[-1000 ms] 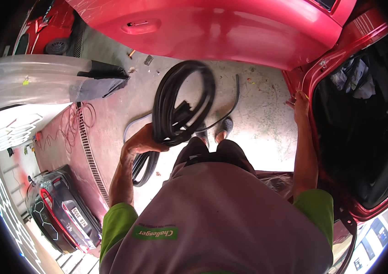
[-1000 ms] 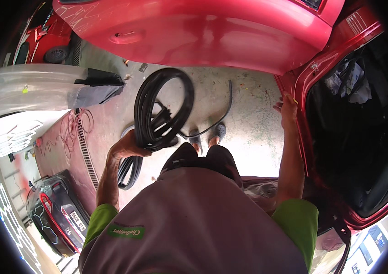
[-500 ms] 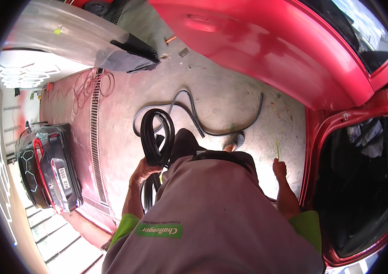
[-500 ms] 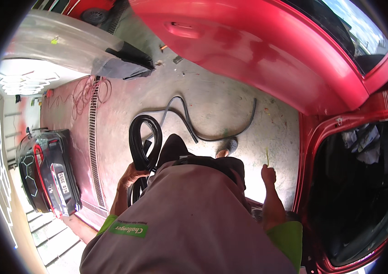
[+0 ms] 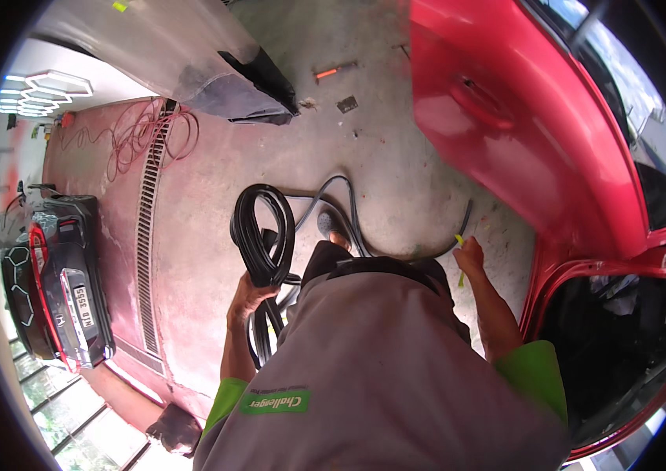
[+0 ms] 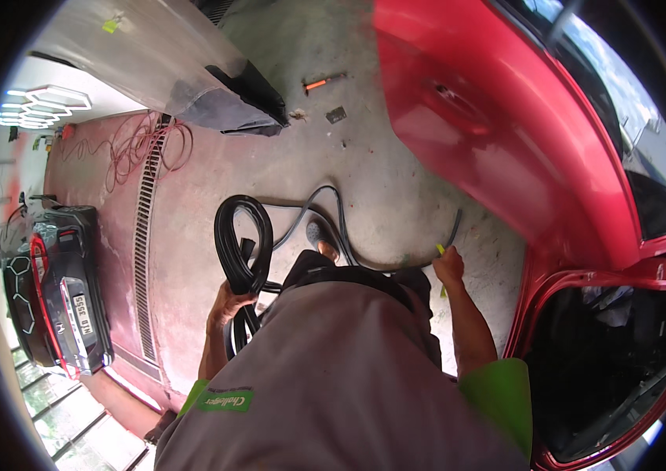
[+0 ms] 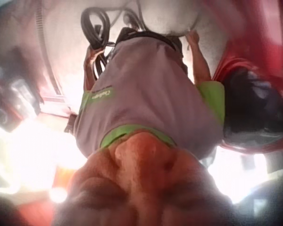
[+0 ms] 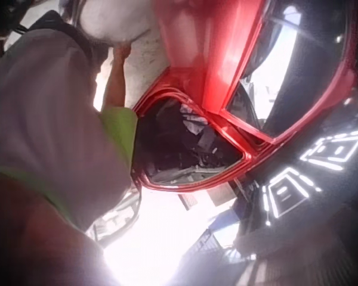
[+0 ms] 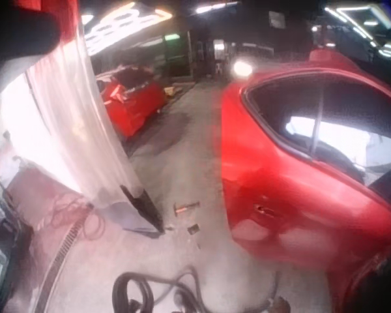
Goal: The person removes a yellow zip tie from a black rubber weather stripping seal and straightens it. They then fit the seal into the door frame of a red car, pressing it into place along the top and side edges. The person repeats this process for another door, handling the rubber seal and ensuring it is properly seated in the frame.
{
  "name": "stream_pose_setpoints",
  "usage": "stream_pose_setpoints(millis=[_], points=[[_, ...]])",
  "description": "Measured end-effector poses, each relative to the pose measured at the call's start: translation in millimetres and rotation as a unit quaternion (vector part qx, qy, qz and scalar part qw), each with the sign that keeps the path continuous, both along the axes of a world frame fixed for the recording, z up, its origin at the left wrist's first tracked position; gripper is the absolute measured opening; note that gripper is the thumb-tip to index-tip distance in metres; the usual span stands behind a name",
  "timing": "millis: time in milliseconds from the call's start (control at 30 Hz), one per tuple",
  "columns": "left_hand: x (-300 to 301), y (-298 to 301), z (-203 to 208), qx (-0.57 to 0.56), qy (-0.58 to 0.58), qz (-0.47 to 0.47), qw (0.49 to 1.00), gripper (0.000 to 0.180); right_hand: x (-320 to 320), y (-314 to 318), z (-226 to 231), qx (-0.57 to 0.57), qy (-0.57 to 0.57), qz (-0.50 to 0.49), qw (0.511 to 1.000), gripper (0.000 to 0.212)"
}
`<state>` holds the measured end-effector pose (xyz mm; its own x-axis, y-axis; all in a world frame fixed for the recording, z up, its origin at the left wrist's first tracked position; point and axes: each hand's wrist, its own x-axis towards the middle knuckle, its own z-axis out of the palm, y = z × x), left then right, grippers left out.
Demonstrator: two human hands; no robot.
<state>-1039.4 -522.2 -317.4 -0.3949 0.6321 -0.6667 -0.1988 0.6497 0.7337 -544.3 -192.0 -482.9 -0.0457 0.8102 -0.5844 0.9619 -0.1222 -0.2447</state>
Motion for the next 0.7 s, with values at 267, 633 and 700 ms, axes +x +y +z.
stream_pose_setpoints(millis=[267, 633, 700], points=[[-154, 162, 48, 0.171, 0.068, -0.062, 0.981, 0.055, -309, 108, 107, -0.149, 0.230, 0.152, 0.950, 0.095], [-279, 493, 108, 0.325, 0.059, -0.169, 0.929, 0.070, -607, 281, 234, -0.179, 0.722, 0.067, 0.665, 0.063], [-306, 553, 106, 0.374, 0.090, -0.131, 0.914, 0.074, -627, 341, 231, -0.111, 0.710, 0.022, 0.695, 0.055]])
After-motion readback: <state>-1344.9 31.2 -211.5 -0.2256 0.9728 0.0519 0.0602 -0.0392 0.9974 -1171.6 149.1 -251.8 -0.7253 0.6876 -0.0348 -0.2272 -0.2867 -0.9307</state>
